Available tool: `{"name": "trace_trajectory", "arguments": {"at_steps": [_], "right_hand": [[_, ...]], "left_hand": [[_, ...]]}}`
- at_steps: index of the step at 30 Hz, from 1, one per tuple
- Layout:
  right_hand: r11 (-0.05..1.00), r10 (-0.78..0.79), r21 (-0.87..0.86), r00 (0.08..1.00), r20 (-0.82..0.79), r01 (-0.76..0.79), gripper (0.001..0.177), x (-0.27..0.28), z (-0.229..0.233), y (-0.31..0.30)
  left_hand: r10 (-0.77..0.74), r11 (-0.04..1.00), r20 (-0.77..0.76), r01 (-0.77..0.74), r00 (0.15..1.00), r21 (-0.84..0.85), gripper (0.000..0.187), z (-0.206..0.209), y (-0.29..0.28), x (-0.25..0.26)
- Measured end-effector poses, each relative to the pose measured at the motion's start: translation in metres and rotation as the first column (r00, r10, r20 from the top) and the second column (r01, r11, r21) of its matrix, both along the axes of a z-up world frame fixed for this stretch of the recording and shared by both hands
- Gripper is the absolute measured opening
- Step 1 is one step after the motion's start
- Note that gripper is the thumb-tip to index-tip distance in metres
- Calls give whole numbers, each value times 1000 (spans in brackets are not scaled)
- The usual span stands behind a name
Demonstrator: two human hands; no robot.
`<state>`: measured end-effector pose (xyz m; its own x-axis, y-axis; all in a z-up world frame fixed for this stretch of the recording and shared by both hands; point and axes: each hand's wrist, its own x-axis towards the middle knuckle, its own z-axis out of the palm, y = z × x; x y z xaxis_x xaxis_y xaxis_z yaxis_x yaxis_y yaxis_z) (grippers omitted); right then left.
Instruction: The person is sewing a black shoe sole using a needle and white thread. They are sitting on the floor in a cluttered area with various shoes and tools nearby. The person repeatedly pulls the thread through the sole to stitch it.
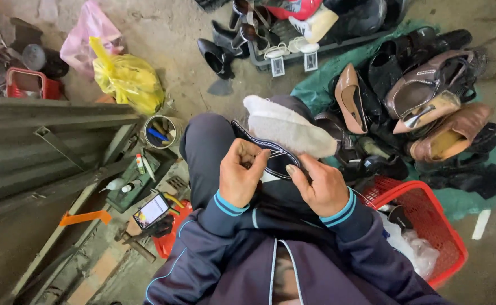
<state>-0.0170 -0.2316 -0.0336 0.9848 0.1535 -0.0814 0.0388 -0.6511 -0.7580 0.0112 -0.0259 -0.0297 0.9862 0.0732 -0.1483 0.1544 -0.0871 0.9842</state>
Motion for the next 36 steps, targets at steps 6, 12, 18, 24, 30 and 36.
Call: {"name": "trace_trajectory", "arguments": {"at_steps": [6, 12, 18, 24, 30, 36], "right_hand": [[995, -28, 92, 998, -63, 34, 27, -3, -3, -8], [995, 4, 103, 996, -86, 5, 28, 3, 11, -5], [996, 14, 85, 997, -74, -7, 30, 0, 4, -9], [993, -23, 117, 996, -89, 34, 27, -2, 4, -9], [944, -134, 272, 969, -206, 188, 18, -6, -13, -18], [360, -489, 689, 756, -435, 629, 22, 9, -24, -49]], "left_hand": [[-162, 964, 128, 129, 979, 232, 22, 5, -4, -13], [-273, 832, 275, 82, 922, 548, 22, 3, -7, -13], [-270, 777, 338, -4, 902, 630, 13, -7, -13, -13], [-220, 925, 191, 142, 956, 354, 6, 11, -17, -13], [-209, 977, 20, 208, 978, 43, 3, 8, -8, -31], [-230, 972, 2, 230, 973, -41, 6, 26, -5, -30]]}}
